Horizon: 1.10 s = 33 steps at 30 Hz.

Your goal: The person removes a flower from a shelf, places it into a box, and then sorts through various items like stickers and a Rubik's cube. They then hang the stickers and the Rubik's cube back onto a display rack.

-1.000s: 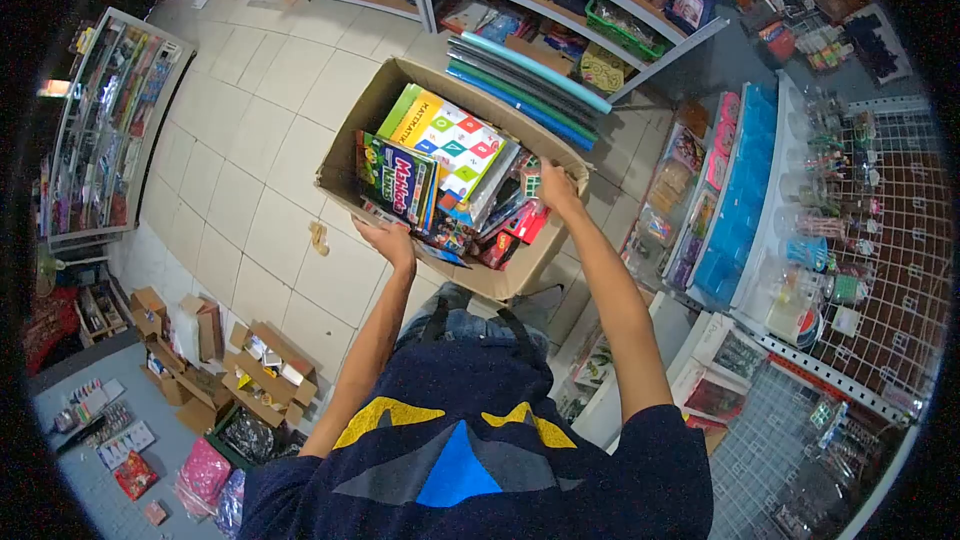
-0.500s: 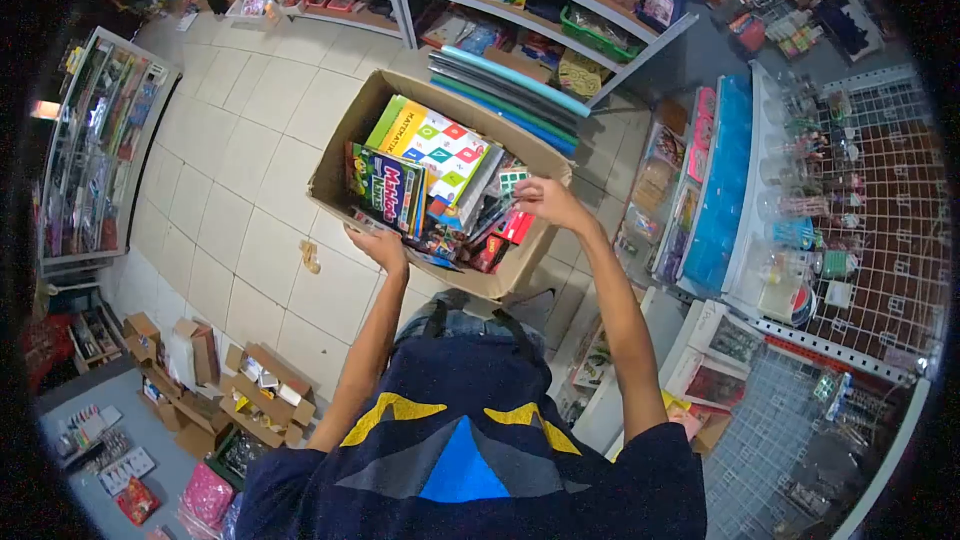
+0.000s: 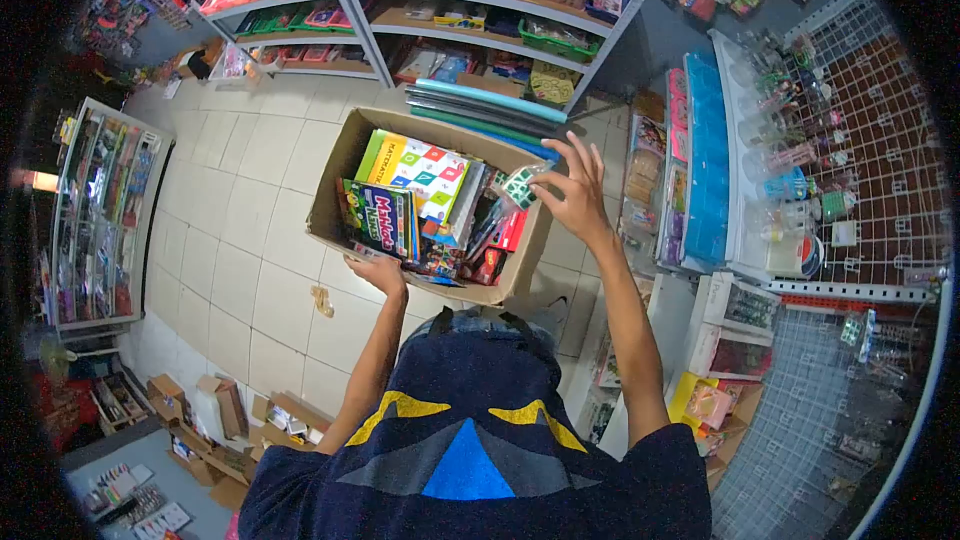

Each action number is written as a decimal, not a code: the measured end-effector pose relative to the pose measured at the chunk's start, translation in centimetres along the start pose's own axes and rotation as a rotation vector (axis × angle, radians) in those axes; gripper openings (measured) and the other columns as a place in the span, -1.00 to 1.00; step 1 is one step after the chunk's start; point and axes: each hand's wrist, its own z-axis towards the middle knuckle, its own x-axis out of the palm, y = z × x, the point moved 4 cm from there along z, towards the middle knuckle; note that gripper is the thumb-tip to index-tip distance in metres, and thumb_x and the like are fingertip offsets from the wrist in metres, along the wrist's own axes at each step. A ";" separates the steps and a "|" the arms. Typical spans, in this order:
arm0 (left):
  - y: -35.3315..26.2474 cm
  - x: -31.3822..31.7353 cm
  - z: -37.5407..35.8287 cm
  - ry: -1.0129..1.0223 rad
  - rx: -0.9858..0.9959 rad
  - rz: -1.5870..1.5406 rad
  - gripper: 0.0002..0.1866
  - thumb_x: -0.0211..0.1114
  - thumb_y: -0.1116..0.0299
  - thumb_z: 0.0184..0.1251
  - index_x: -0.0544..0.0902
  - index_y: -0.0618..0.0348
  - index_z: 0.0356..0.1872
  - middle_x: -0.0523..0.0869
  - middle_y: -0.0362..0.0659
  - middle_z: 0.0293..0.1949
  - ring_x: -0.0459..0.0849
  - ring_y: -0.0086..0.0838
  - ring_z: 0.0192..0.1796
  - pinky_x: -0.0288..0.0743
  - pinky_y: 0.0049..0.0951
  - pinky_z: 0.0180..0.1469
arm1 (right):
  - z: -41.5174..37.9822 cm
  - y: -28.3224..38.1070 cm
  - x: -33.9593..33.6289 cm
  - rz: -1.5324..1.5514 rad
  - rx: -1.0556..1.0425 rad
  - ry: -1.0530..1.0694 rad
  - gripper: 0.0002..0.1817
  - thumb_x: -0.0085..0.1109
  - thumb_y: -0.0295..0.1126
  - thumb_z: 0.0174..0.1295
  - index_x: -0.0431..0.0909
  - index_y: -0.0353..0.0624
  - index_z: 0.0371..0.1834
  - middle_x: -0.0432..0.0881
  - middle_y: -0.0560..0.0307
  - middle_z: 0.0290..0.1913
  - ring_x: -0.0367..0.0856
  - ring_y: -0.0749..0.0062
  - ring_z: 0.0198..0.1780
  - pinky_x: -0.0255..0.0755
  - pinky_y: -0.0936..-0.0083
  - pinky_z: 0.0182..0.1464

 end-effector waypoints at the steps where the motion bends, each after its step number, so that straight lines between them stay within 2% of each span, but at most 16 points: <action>1: 0.1 -0.1 0.0 -0.002 0.011 0.036 -0.39 -0.15 0.64 0.28 0.02 0.44 0.39 0.17 0.35 0.32 0.21 0.18 0.36 0.08 -0.03 0.42 | -0.2 -0.2 -0.4 0.000 -0.009 -0.007 -0.91 0.35 -0.30 0.08 0.69 -0.02 -0.38 0.55 0.15 0.09 0.37 0.15 0.25 0.06 0.05 0.33; 2: 0.1 -0.1 0.0 -0.005 0.023 0.071 -0.39 -0.15 0.64 0.28 0.02 0.44 0.39 0.17 0.35 0.32 0.21 0.18 0.35 0.09 -0.03 0.42 | -0.3 -0.3 -0.9 -0.001 -0.019 -0.014 -0.90 0.34 -0.31 0.09 0.68 -0.05 -0.38 0.58 0.15 0.05 0.43 0.16 0.20 0.14 0.10 0.30; 5: 0.5 -0.1 0.1 0.000 0.012 0.092 -0.38 -0.15 0.63 0.27 0.00 0.44 0.39 0.14 0.35 0.32 0.23 0.18 0.34 0.11 -0.03 0.41 | -1.3 -1.9 -1.5 0.433 0.409 0.137 -0.88 0.31 -0.34 0.15 0.65 -0.15 -0.39 0.66 0.14 -0.16 0.60 0.25 -0.06 0.38 0.34 0.07; 6: 0.3 -0.1 0.0 0.001 -0.002 0.082 -0.38 -0.15 0.63 0.27 0.00 0.44 0.39 0.14 0.35 0.32 0.23 0.18 0.34 0.11 -0.03 0.41 | -1.7 -1.9 -1.6 0.472 0.374 0.041 -0.86 0.28 -0.35 0.22 0.62 -0.20 -0.34 0.67 0.19 -0.31 0.62 0.37 -0.27 0.43 0.54 -0.16; 12: 1.6 0.2 0.5 0.005 0.005 0.032 -0.37 -0.19 0.66 0.21 0.02 0.46 0.38 0.18 0.33 0.30 0.27 0.15 0.32 0.14 -0.06 0.41 | -7.6 -5.6 1.2 1.524 0.749 -0.330 -0.82 0.18 -0.33 0.32 0.55 -0.15 -0.11 0.65 0.23 -0.17 0.62 0.40 -0.12 0.47 0.41 -0.06; 15: 0.6 0.2 0.2 0.050 -0.050 -0.206 -0.36 -0.22 0.69 0.18 0.04 0.45 0.38 0.22 0.30 0.28 0.36 0.07 0.26 0.22 -0.10 0.39 | -9.2 -4.8 2.0 1.909 0.812 -0.525 -0.59 0.05 -0.24 0.38 0.39 -0.16 0.23 0.52 -0.06 0.16 0.48 0.17 0.22 0.37 0.17 0.24; 16: -0.2 -0.1 -0.1 0.039 -0.046 -0.161 -0.34 -0.23 0.72 0.16 0.03 0.40 0.40 0.22 0.29 0.29 0.45 0.00 0.17 0.44 -0.22 0.13 | -9.4 -4.6 3.0 2.148 0.792 -0.514 -0.50 -0.08 -0.13 0.43 0.30 -0.17 0.33 0.39 -0.14 0.30 0.31 0.01 0.36 0.16 -0.07 0.40; 17: -1.1 -0.3 -0.5 0.028 -0.041 -0.116 -0.31 -0.24 0.75 0.15 0.02 0.36 0.41 0.22 0.27 0.30 0.54 -0.06 0.09 0.65 -0.35 -0.13 | -10.1 -4.7 3.1 2.257 0.744 -0.532 -0.47 -0.10 -0.10 0.43 0.27 -0.16 0.36 0.37 -0.13 0.32 0.25 -0.01 0.39 0.11 -0.17 0.39; 19: -1.1 -0.3 -0.4 0.062 -0.123 -0.126 -0.29 -0.25 0.76 0.14 0.00 0.32 0.43 0.21 0.26 0.32 0.58 -0.10 0.04 0.67 -0.46 -0.35 | -9.9 -1.9 2.3 2.474 0.631 -0.561 -0.41 -0.13 -0.04 0.43 0.22 -0.15 0.40 0.33 -0.11 0.36 0.15 -0.05 0.45 0.00 -0.35 0.38; 20: -1.5 -0.4 -0.6 0.056 -0.099 -0.154 -0.31 -0.25 0.76 0.15 0.01 0.37 0.42 0.19 0.30 0.33 0.51 -0.01 0.16 0.64 -0.32 -0.02 | -10.2 -1.7 2.7 2.566 0.565 -0.574 -0.33 -0.12 0.03 0.41 0.12 -0.16 0.44 0.19 -0.06 0.45 -0.05 -0.10 0.51 -0.06 -0.53 0.31; 23: 3.9 0.4 1.5 -0.036 0.117 0.130 -0.33 -0.24 0.75 0.16 0.02 0.43 0.40 0.18 0.33 0.33 0.37 0.10 0.29 0.35 -0.15 0.34 | -10.5 -0.4 2.3 2.740 0.522 -0.604 -0.28 -0.12 0.05 0.40 0.05 -0.16 0.47 0.00 -0.03 0.53 -0.24 -0.17 0.54 -0.07 -0.54 0.31; 24: 2.0 0.1 0.7 0.001 0.020 0.022 -0.36 -0.24 0.73 0.17 0.03 0.48 0.38 0.16 0.37 0.33 0.23 0.15 0.37 0.03 -0.07 0.49 | -10.7 -0.4 2.2 2.736 0.422 -0.580 -0.26 -0.07 0.03 0.39 0.00 -0.16 0.48 -0.01 -0.05 0.52 -0.26 -0.25 0.53 -0.02 -0.46 0.34; 27: 1.5 -0.1 0.4 0.001 -0.012 0.085 -0.37 -0.24 0.70 0.21 0.02 0.47 0.39 0.16 0.38 0.33 0.24 0.15 0.37 0.11 -0.11 0.46 | -10.3 1.4 0.5 2.962 0.546 -0.735 -0.25 0.05 -0.04 0.33 0.04 -0.15 0.47 0.12 -0.13 0.45 -0.21 -0.24 0.52 0.07 -0.32 0.37; 31: 0.4 -0.3 0.1 0.023 -0.025 0.069 -0.31 -0.19 0.67 0.18 -0.03 0.40 0.42 0.12 0.37 0.35 0.31 0.16 0.33 0.13 -0.10 0.45 | -11.2 0.5 0.2 2.915 0.471 -0.770 -0.25 0.17 -0.12 0.23 0.15 -0.26 0.40 0.23 -0.21 0.36 -0.13 -0.24 0.50 0.14 -0.18 0.39; 32: -0.4 -0.3 -0.4 0.048 -0.108 -0.076 -0.28 -0.18 0.69 0.13 -0.04 0.40 0.43 0.11 0.31 0.38 0.39 0.12 0.28 0.43 -0.13 0.27 | -11.7 0.2 0.3 2.912 0.428 -0.768 -0.27 0.18 -0.15 0.21 0.18 -0.30 0.38 0.24 -0.23 0.35 -0.13 -0.24 0.50 0.14 -0.17 0.39; 33: 1.7 -0.3 0.6 0.036 -0.075 -0.054 -0.24 -0.17 0.70 0.11 -0.07 0.31 0.45 0.12 0.28 0.38 0.49 0.08 0.13 0.56 -0.19 -0.02 | -12.3 -0.1 0.3 2.904 0.383 -0.770 -0.28 0.18 -0.17 0.20 0.21 -0.34 0.35 0.25 -0.25 0.34 -0.12 -0.24 0.50 0.14 -0.16 0.40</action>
